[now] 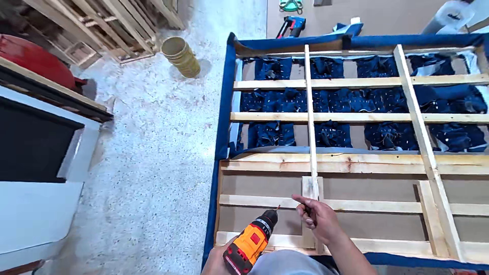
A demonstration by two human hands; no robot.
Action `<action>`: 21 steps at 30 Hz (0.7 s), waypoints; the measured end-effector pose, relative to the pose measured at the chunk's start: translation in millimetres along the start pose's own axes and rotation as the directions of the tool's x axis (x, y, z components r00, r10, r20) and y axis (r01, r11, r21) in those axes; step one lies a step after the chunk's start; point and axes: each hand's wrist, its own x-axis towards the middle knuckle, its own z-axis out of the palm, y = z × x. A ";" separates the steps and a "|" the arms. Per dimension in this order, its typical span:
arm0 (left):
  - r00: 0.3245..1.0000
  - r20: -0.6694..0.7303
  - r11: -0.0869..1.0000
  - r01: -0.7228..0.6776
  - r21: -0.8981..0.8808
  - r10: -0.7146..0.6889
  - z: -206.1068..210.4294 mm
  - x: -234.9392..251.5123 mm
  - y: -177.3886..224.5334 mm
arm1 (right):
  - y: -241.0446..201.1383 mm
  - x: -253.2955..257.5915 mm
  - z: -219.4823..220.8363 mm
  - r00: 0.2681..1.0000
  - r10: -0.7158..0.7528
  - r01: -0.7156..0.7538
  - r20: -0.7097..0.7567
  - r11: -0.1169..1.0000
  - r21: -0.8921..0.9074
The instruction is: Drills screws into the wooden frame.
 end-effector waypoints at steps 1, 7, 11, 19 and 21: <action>0.999 -0.019 0.999 -0.048 0.001 0.048 -8.1 -5.2 -17.8 | 8.1 2.6 12.9 1.000 0.012 -0.012 -0.018 1.000 0.004; 0.993 -0.054 0.991 -0.110 -0.075 0.106 -56.2 -33.6 -28.6 | 26.6 15.9 64.1 0.995 -0.010 0.017 0.102 0.997 -0.070; 0.971 -0.124 0.964 -0.223 -0.147 0.206 -59.4 -35.3 -34.1 | 23.2 19.7 89.1 0.999 -0.011 0.012 0.039 1.000 -0.025; 0.896 -0.235 0.910 -0.406 -0.085 0.378 -28.0 -10.4 -55.7 | 12.5 25.5 104.7 0.998 -0.013 0.005 0.058 0.989 0.146; 0.889 -0.270 0.906 -0.410 -0.106 0.370 -20.2 -2.6 -54.9 | 4.7 32.9 101.4 0.995 0.004 -0.018 0.095 0.988 0.151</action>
